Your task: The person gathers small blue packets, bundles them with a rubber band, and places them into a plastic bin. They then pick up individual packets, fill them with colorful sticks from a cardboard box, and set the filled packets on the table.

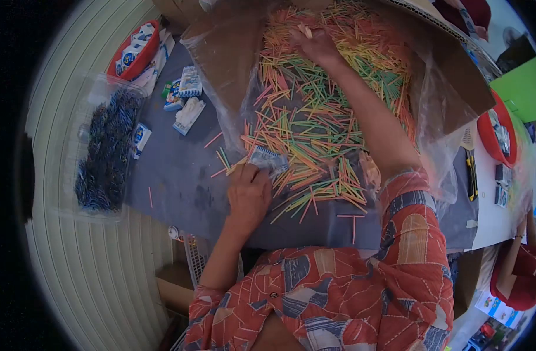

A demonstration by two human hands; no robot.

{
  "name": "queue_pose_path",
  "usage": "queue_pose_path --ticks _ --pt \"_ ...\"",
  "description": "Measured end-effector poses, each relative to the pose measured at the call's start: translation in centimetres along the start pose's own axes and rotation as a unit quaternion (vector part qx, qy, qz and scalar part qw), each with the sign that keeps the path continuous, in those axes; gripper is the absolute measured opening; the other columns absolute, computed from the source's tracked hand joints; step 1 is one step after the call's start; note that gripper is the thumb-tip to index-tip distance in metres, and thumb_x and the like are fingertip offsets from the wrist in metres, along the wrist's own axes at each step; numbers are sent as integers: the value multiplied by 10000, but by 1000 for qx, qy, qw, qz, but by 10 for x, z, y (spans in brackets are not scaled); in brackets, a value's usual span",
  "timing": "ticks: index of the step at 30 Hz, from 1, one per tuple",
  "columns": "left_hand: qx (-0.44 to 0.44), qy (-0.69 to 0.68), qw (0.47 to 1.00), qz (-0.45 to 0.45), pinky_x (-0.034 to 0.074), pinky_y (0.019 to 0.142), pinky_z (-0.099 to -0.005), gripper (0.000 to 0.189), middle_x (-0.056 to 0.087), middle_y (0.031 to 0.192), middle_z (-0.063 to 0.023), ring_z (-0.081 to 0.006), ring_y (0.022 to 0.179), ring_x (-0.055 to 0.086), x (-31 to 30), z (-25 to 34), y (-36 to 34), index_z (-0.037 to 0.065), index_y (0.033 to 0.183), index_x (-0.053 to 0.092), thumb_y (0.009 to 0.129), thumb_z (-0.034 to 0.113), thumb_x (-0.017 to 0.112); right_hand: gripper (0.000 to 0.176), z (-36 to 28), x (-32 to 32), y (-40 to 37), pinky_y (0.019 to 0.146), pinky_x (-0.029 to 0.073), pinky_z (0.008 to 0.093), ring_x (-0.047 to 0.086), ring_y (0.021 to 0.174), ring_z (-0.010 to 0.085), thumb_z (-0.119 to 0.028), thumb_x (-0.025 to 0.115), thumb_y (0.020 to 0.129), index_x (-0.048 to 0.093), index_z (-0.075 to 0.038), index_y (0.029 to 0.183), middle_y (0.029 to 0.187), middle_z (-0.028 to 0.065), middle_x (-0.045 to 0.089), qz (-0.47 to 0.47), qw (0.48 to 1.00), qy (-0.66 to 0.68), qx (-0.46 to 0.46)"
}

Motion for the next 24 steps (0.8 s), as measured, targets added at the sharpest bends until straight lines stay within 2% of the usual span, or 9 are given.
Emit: queue_pose_path --ticks 2,6,9,12,16,18,20,22,24 --pt "0 -52 999 12 478 725 -438 124 623 926 -162 -341 862 596 3 -1 -7 -26 886 688 781 39 697 482 -12 3 -45 820 500 316 655 871 173 -474 541 996 645 -96 1277 973 54 739 -137 968 198 73" --pt "-36 -54 997 -49 508 793 -418 112 631 976 -118 -337 938 609 4 -13 -9 2 867 703 778 70 706 477 -7 -12 -79 794 482 369 632 799 184 -486 534 987 708 -56 1095 902 51 732 -107 966 230 58" --pt "-39 -59 995 -67 513 772 -404 134 649 897 -120 -335 850 617 10 -23 -5 15 899 712 773 58 723 450 5 -28 -64 778 483 333 604 792 152 -465 540 998 728 -63 1072 885 56 710 -10 981 191 28" --pt "-119 -210 966 -95 509 743 -379 164 633 775 -113 -298 777 620 23 -40 -7 23 911 710 751 29 747 358 8 -14 -32 744 470 335 598 775 170 -370 570 988 656 -28 925 831 34 674 -109 993 -33 25" --pt "-218 -410 885 10 486 680 -271 139 644 764 -32 -121 731 604 17 -57 -12 0 898 700 778 -18 768 309 -42 -24 -41 674 455 347 539 655 134 -333 595 984 664 -34 946 691 -9 573 -41 995 -28 -82" --pt "-286 -477 830 45 475 668 -237 131 651 788 -6 -67 735 588 17 -66 -17 -5 899 697 793 -31 769 242 -59 -34 -71 599 412 340 424 547 94 -263 587 993 667 -36 1001 595 -37 427 -24 879 475 24" --pt "-251 -472 842 66 464 662 -203 118 654 821 9 -34 730 566 11 -66 -8 -10 910 692 818 -37 762 234 -104 -37 -122 582 380 317 320 497 73 -228 543 1018 664 -33 1065 567 -51 348 -39 805 589 62" --pt "-230 -481 843 71 465 664 -207 132 652 828 6 -38 731 567 15 -59 0 -8 920 694 813 -34 767 361 -138 -21 -165 639 421 310 443 567 91 -308 456 1054 662 -19 1121 568 -36 402 -177 719 671 37" --pt "-201 -497 841 69 466 667 -210 146 650 835 3 -42 731 567 19 -45 10 -7 930 695 808 -31 772 442 -155 -14 -189 691 441 316 506 652 120 -365 407 1061 656 -10 1145 578 -20 447 -181 760 625 4"
Point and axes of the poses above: each hand's wrist, its own y-axis towards the middle knuckle, its own x-axis out of the palm, z = x × y, the point moved 9 cm from there along y, towards the middle knuckle
